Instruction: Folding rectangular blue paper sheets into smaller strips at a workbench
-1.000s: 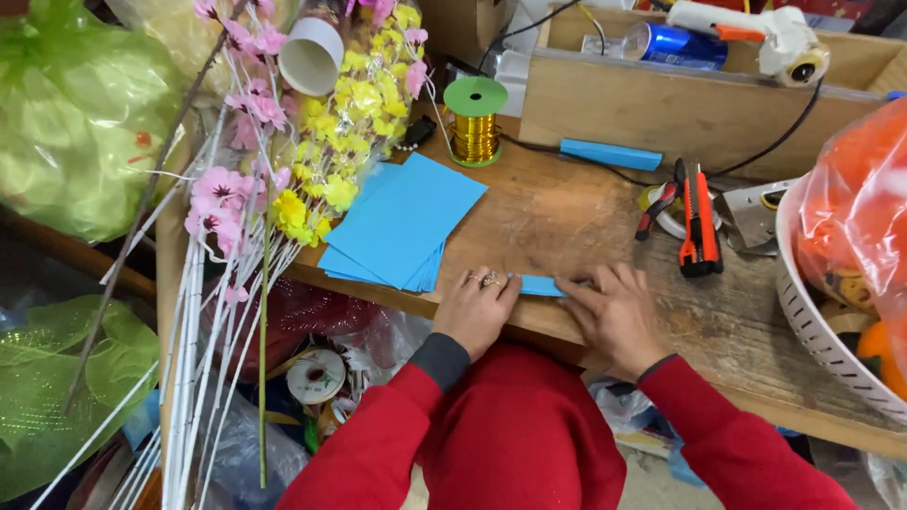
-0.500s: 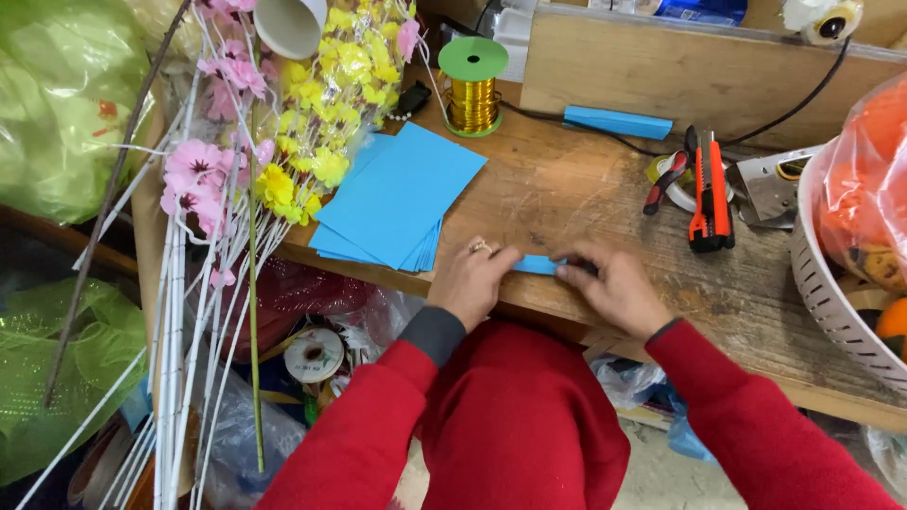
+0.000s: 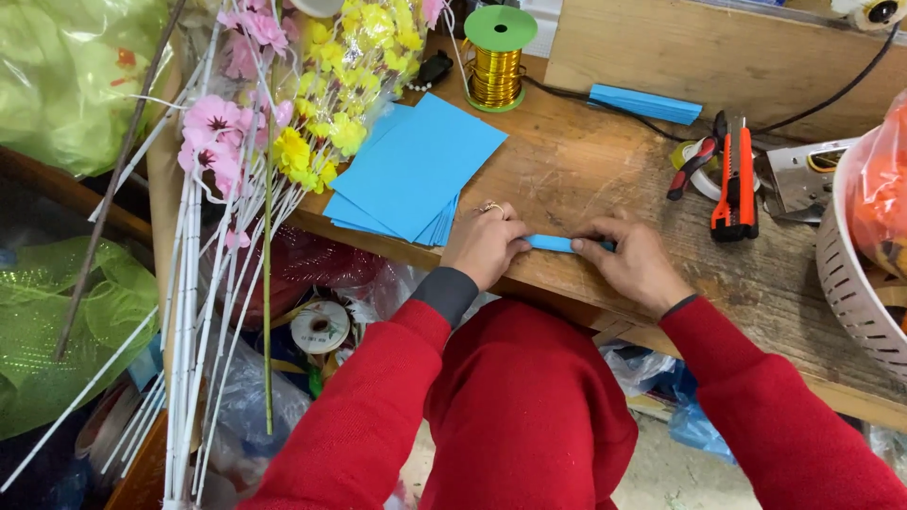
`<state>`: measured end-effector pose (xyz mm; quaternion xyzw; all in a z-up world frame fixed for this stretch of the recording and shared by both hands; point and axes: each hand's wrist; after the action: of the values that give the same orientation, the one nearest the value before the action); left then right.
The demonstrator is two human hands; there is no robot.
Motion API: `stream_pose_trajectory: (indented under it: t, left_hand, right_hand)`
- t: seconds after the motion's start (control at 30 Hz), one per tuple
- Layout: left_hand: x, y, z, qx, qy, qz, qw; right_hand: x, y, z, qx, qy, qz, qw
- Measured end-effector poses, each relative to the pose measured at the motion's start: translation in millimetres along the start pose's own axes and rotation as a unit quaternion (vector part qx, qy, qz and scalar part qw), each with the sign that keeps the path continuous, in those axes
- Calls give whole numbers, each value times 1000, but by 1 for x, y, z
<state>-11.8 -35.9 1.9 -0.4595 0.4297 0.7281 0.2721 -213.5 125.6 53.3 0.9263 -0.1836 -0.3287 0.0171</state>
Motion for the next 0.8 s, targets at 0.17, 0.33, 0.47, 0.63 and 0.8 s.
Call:
stream_pose_trajectory:
  t: [0.17, 0.33, 0.47, 0.63, 0.8]
  left_hand:
    - [3, 2, 1, -28, 5, -28, 999]
    - [10, 3, 1, -55, 25, -42, 997]
    - [5, 6, 7, -73, 8, -60, 996]
    - [1, 4, 12, -66, 33, -62, 995]
    - [-30, -24, 36, -8, 107, -62, 992]
  right_hand:
    - [5, -3, 14, -28, -11, 16, 999]
    - [10, -6, 16, -62, -55, 41, 996]
    - [19, -12, 21, -120, -92, 57, 987]
    - [18, -31, -18, -165, -221, 14, 961]
    - [23, -32, -10, -181, -215, 18, 959]
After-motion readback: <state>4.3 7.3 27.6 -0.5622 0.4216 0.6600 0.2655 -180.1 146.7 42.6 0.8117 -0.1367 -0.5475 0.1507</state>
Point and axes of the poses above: each hand's wrist, its own y-axis towards the middle knuckle, its own x-axis out of the palm, z = x × y, and after that the axes turned 13 degrees about y, right-handed
